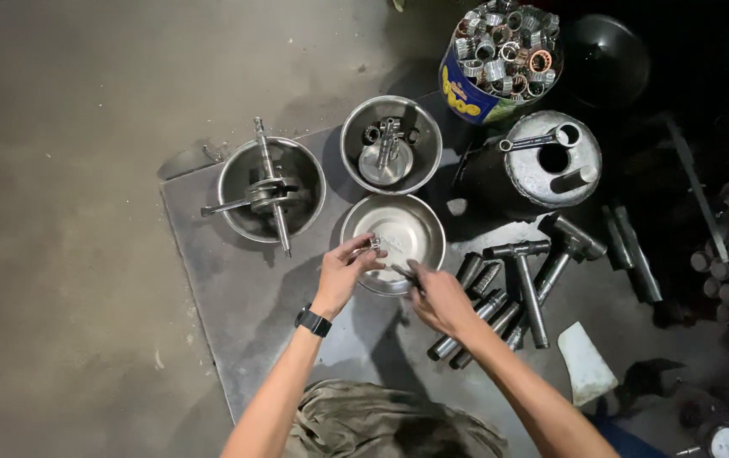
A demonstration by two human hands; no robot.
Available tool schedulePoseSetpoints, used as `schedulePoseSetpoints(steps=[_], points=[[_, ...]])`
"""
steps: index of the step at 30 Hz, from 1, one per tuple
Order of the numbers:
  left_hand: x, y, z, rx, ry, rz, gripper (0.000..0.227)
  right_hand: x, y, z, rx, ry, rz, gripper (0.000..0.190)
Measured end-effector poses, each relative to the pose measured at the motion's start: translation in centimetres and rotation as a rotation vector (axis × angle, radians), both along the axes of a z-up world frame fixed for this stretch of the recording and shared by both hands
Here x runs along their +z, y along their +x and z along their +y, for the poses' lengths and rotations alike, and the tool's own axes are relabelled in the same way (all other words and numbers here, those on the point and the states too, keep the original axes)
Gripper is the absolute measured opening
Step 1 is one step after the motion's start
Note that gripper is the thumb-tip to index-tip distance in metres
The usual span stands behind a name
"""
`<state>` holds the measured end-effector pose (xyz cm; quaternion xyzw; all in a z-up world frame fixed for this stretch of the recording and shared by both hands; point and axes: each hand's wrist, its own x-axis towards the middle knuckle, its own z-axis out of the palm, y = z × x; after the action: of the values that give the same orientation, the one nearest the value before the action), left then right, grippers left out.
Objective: The person handles various metal components in a workshop, picking up cylindrical parts and small rings from bowls and containers. They wipe a metal part with a cloth and then proceed to assemble small rings onto a cylindrical shaft using their hands.
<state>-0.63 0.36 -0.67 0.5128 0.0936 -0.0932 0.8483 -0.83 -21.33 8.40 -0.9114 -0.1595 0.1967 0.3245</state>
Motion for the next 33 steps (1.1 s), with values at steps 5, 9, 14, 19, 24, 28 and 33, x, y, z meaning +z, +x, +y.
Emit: schedulePoseSetpoints(steps=[5,9,14,19,24,28,33], points=[[-0.6,-0.5,0.9,-0.036,0.009,0.026,0.044,0.0,2.8,2.6,0.075,0.012,-0.035,0.048],[-0.4,-0.5,1.0,-0.037,-0.023,-0.012,0.044,0.0,2.7,2.9,0.076,-0.094,0.031,0.054],[-0.1,-0.3,0.7,-0.052,-0.023,-0.015,0.043,0.0,2.6,2.7,0.068,-0.107,-0.038,0.053],[0.4,-0.4,0.7,-0.063,-0.022,0.0,0.041,0.6,2.6,3.1,0.04,-0.142,0.064,0.052],[0.9,-0.2,1.0,-0.096,-0.253,0.132,0.037,0.2,2.6,2.8,0.031,-0.152,0.09,0.025],[-3.1,-0.2,0.9,-0.181,-0.615,0.23,0.032,1.4,2.5,3.4,0.024,-0.162,0.083,0.022],[-5.8,0.7,0.3,-0.088,-0.518,0.238,0.025,0.6,2.1,3.6,0.022,-0.324,-0.017,0.019]])
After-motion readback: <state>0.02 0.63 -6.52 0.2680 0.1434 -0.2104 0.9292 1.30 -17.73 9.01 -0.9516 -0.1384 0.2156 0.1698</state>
